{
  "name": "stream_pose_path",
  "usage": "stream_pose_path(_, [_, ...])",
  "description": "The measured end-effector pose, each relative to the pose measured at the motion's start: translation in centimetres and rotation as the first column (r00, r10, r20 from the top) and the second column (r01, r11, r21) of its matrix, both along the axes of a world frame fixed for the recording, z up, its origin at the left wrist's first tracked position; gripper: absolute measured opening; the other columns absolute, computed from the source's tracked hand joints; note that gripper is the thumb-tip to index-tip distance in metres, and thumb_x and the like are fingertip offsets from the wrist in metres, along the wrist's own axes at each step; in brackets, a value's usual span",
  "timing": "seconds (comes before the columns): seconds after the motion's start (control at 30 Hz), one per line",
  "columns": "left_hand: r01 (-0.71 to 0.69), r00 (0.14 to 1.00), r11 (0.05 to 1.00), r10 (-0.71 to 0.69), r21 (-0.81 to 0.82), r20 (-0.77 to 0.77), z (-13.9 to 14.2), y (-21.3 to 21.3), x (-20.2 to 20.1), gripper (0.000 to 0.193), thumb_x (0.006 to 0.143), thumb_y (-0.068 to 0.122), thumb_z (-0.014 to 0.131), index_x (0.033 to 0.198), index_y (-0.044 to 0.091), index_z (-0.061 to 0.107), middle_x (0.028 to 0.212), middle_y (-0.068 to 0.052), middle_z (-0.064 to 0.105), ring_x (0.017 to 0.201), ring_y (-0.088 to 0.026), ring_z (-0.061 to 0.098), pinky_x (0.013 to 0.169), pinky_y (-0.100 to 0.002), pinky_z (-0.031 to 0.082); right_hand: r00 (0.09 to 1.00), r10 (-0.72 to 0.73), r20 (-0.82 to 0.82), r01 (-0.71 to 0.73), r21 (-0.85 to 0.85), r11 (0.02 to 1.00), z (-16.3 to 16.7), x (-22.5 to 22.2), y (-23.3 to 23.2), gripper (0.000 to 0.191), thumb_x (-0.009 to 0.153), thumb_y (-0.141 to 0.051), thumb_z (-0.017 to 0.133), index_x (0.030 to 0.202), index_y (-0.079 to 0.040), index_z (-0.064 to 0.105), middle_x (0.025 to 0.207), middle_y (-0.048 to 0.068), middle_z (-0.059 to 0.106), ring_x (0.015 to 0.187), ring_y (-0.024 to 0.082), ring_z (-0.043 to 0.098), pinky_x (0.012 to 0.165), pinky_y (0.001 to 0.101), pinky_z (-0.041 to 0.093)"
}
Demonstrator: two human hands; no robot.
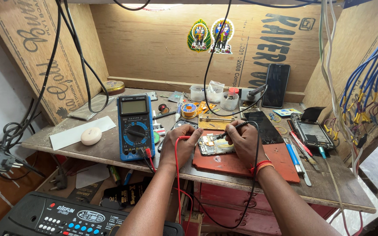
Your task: The person holds multimeter probes against a disassembled phone motherboard on the workbench, touching probe tips to different points on the board while steadying it with the other hand. They reposition the board and probes repeatedly to test multiple contact points, then set the probes down and handle the board by hand.
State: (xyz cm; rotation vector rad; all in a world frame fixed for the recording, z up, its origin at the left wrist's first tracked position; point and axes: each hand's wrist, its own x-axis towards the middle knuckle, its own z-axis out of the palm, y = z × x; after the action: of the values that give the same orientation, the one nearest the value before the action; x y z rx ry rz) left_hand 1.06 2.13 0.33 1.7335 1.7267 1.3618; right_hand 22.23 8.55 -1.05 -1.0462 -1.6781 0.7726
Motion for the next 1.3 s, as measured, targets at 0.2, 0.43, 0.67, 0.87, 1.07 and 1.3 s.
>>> stream_pose_path(0.2, [0.003, 1.000, 1.000, -0.003, 0.019, -0.009, -0.16, 0.14, 0.05, 0.040, 0.092, 0.048, 0.066, 0.086, 0.009, 0.076, 0.074, -0.010, 0.074, 0.071, -0.026, 0.074, 0.067, -0.039, 0.055, 1.000, 0.006, -0.020, -0.006, 0.003, 1.000, -0.24, 0.11, 0.23, 0.025, 0.102, -0.025, 0.060, 0.089, -0.003, 0.064, 0.069, 0.002, 0.067, 0.064, 0.008, 0.061, 0.058, 0.0250, 0.049])
stream_pose_path(0.43, [0.008, 1.000, 1.000, -0.008, -0.001, -0.005, -0.15, 0.25, 0.05, 0.041, 0.093, 0.049, 0.065, 0.085, 0.010, 0.075, 0.073, -0.008, 0.075, 0.071, -0.022, 0.075, 0.067, -0.038, 0.057, 1.000, 0.023, -0.020, -0.022, 0.049, 0.999, -0.36, 0.24, 0.30, 0.025, 0.103, -0.024, 0.060, 0.090, -0.003, 0.066, 0.071, 0.002, 0.069, 0.066, 0.007, 0.061, 0.060, 0.0242, 0.050])
stream_pose_path(0.67, [0.005, 1.000, 1.000, -0.005, 0.004, -0.008, -0.20, 0.24, -0.04, 0.040, 0.093, 0.049, 0.065, 0.085, 0.010, 0.075, 0.074, -0.008, 0.076, 0.072, -0.023, 0.075, 0.068, -0.039, 0.056, 1.000, 0.029, -0.006, -0.029, 0.033, 0.999, -0.28, 0.14, 0.25, 0.025, 0.103, -0.024, 0.060, 0.090, -0.003, 0.066, 0.072, 0.002, 0.069, 0.066, 0.007, 0.061, 0.060, 0.0242, 0.049])
stream_pose_path(0.87, [0.006, 1.000, 0.999, -0.005, 0.034, -0.005, -0.36, 0.36, 0.01, 0.040, 0.092, 0.048, 0.066, 0.085, 0.009, 0.075, 0.075, -0.009, 0.075, 0.073, -0.025, 0.075, 0.068, -0.039, 0.056, 1.000, 0.031, -0.003, -0.031, 0.045, 0.999, -0.23, 0.23, 0.20, 0.025, 0.102, -0.024, 0.061, 0.090, -0.003, 0.066, 0.072, 0.003, 0.069, 0.064, 0.007, 0.060, 0.058, 0.0242, 0.048])
stream_pose_path(1.07, [0.008, 1.000, 0.999, -0.008, 0.052, -0.001, -0.48, 0.45, -0.06, 0.040, 0.092, 0.047, 0.066, 0.085, 0.009, 0.075, 0.077, -0.009, 0.076, 0.074, -0.025, 0.075, 0.069, -0.039, 0.056, 1.000, 0.031, -0.002, -0.031, 0.049, 0.998, -0.18, 0.14, 0.17, 0.024, 0.102, -0.023, 0.061, 0.090, -0.003, 0.066, 0.072, 0.003, 0.069, 0.064, 0.007, 0.060, 0.058, 0.0240, 0.048])
stream_pose_path(1.3, [0.004, 1.000, 1.000, -0.004, 0.010, -0.016, -0.25, 0.31, 0.04, 0.042, 0.093, 0.048, 0.065, 0.085, 0.009, 0.075, 0.076, -0.009, 0.076, 0.074, -0.024, 0.075, 0.069, -0.039, 0.057, 0.999, 0.038, -0.018, -0.037, 0.049, 0.998, -0.17, 0.13, 0.17, 0.024, 0.102, -0.023, 0.061, 0.090, -0.002, 0.065, 0.072, 0.003, 0.068, 0.064, 0.007, 0.060, 0.058, 0.0237, 0.048])
